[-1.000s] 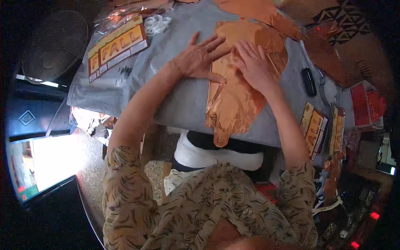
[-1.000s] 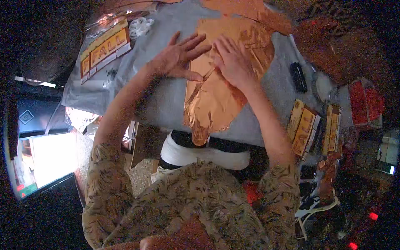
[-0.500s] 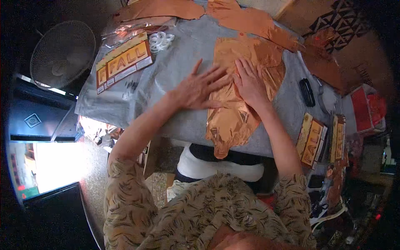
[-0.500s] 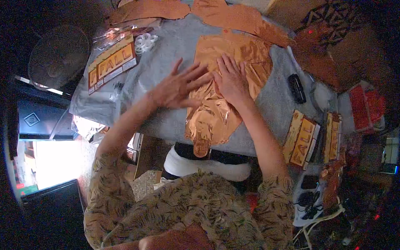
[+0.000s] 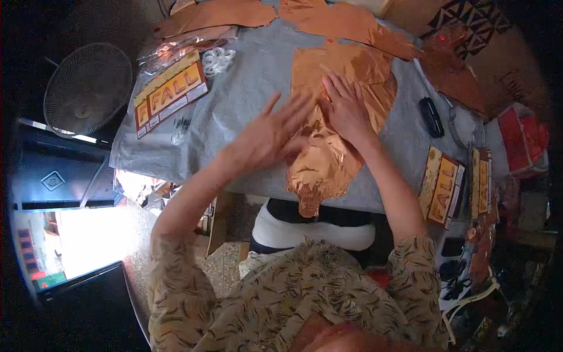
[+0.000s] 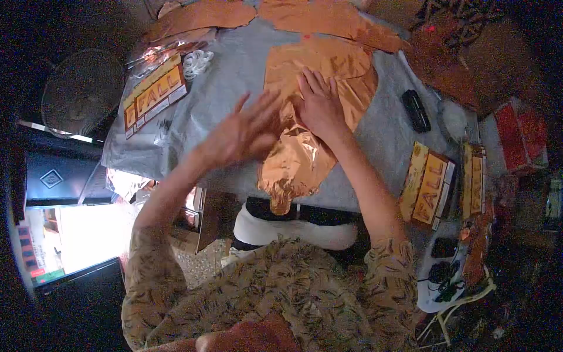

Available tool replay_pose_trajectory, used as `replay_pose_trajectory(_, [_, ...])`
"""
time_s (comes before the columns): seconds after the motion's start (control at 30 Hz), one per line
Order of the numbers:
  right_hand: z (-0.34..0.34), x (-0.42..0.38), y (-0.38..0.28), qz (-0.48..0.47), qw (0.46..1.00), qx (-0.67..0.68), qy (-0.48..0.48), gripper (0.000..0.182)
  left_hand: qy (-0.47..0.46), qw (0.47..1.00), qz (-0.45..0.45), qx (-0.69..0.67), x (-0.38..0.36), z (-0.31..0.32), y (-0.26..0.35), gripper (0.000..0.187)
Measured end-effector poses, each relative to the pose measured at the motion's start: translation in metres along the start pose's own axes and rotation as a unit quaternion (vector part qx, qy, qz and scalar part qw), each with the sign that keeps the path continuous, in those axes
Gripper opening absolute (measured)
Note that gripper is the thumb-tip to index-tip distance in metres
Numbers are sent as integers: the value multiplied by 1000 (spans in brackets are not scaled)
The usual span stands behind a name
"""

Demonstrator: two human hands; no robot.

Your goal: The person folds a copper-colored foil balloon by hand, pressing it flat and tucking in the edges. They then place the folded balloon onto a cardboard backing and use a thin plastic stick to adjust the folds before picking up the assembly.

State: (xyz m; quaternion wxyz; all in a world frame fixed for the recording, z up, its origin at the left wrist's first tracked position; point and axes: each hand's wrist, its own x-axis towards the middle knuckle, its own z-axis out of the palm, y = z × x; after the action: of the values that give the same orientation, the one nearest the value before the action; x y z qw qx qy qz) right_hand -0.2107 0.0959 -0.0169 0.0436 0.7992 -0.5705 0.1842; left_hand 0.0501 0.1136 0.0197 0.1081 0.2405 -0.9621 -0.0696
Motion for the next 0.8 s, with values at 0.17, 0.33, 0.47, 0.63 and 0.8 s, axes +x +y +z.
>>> replay_pose_trajectory(0.17, [-3, 1, -6, 29, 999, 8, -21, 56, 116, 992, -55, 2, 85, 22, -55, 70])
replay_pose_trajectory(0.33, [9, 0, 1, 8, 999, 15, 27, 61, 91, 993, -45, 61, 100, 34, -54, 60])
replay_pose_trajectory(0.47, [10, -2, 1, 12, 999, 35, 31, 63, 160, 985, -48, -40, 101, 49, -59, 45])
replay_pose_trajectory(0.63, [8, -4, 3, -3, 999, 33, 40, 61, 110, 986, 15, 125, 96, 52, -68, 54])
replay_pose_trajectory(0.8, [-31, -21, 17, 87, 993, 79, -13, 59, 145, 988, -40, 40, 101, 52, -61, 82])
